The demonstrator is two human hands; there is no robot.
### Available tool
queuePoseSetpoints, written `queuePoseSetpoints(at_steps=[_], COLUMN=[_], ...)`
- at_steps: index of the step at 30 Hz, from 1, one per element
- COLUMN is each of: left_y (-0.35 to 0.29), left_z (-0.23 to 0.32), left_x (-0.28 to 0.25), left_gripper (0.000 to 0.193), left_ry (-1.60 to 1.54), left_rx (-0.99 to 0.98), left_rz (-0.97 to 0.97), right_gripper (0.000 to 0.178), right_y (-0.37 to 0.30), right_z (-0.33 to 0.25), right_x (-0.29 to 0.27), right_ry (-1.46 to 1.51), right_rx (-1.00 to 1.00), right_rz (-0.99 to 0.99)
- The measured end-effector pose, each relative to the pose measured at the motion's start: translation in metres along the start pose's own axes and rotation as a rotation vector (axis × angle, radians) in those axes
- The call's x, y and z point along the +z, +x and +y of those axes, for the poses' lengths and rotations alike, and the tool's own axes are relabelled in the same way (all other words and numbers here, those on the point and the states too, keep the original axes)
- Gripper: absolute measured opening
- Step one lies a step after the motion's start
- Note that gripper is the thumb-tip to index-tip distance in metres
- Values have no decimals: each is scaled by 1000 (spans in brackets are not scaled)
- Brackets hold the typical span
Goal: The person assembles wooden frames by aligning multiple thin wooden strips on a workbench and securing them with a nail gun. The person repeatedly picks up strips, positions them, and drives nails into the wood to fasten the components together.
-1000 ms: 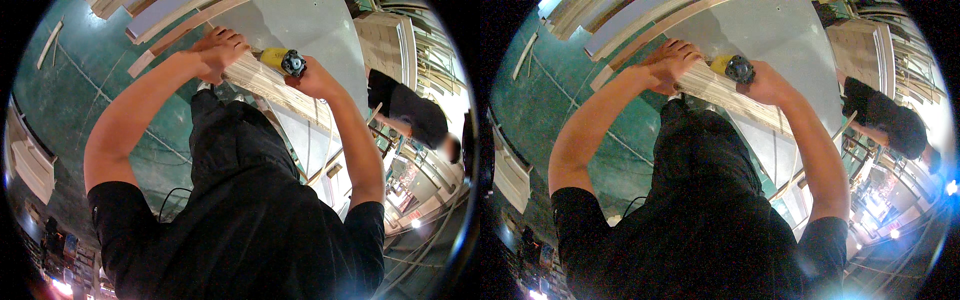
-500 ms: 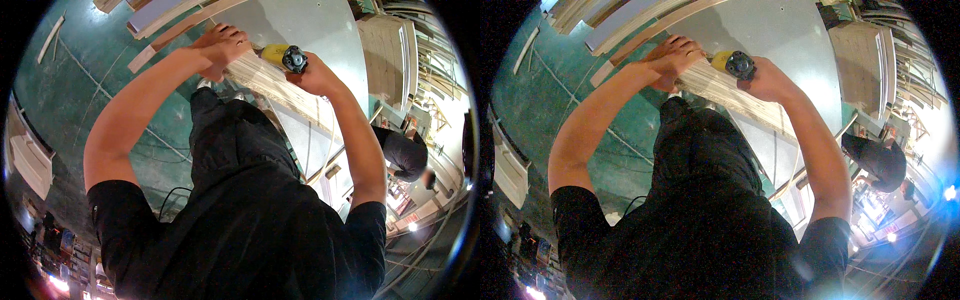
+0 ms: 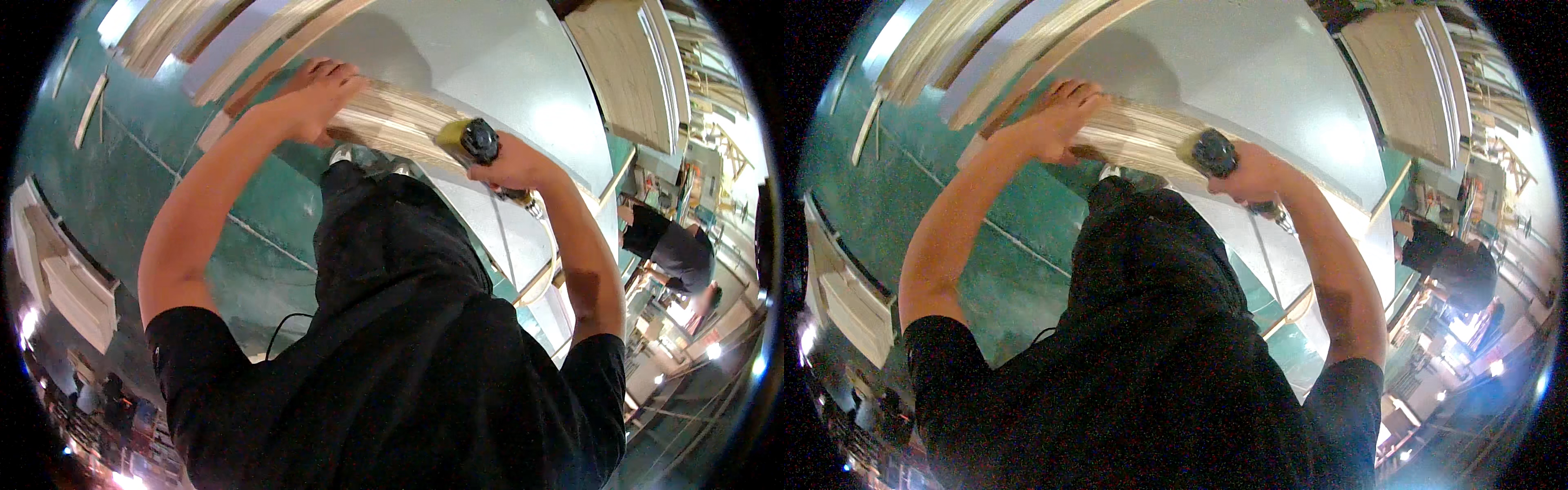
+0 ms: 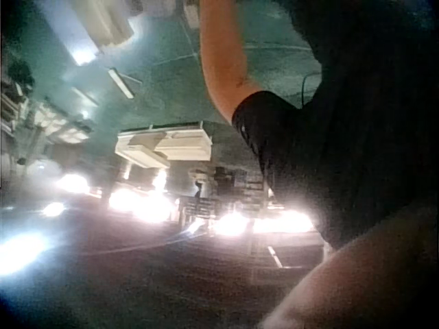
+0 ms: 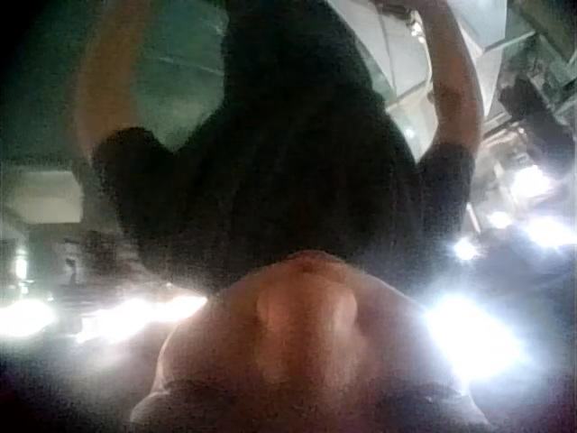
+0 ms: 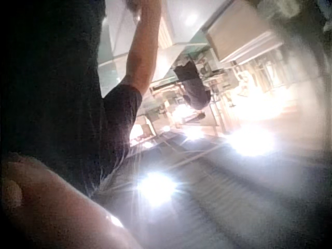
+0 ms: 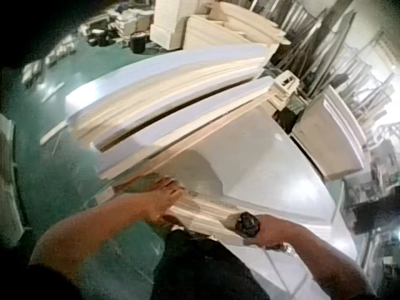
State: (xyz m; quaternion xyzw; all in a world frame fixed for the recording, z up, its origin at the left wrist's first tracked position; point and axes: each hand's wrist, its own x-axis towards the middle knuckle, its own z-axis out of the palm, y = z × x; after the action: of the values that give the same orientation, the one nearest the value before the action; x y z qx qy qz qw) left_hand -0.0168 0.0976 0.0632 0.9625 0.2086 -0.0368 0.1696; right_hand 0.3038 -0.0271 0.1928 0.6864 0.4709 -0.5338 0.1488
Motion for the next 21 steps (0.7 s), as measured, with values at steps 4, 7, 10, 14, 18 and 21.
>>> queuePoseSetpoints(at_steps=[4, 7, 10, 14, 18, 21], left_y=[27, 82, 143, 176, 189, 190], left_z=[56, 120, 195, 237, 239, 234], left_x=[-42, -20, -14, 14, 31, 35], left_gripper=[115, 120, 119, 114, 111, 109], left_ry=[44, 34, 84, 69, 108, 134], left_rx=[-124, 55, 51, 16, 5, 37], left_rz=[-167, -56, -147, -129, -130, -63], right_gripper=[42, 46, 45, 41, 34, 34], right_y=[-50, -66, -75, -83, -67, -54], right_z=[69, 146, 193, 214, 227, 222], right_x=[0, 0, -7, -1, 0, 8], right_ry=[-44, -165, -189, -157, -83, -39], right_rx=[109, -133, -225, -317, -462, -515], right_rz=[87, 221, 251, 318, 240, 298])
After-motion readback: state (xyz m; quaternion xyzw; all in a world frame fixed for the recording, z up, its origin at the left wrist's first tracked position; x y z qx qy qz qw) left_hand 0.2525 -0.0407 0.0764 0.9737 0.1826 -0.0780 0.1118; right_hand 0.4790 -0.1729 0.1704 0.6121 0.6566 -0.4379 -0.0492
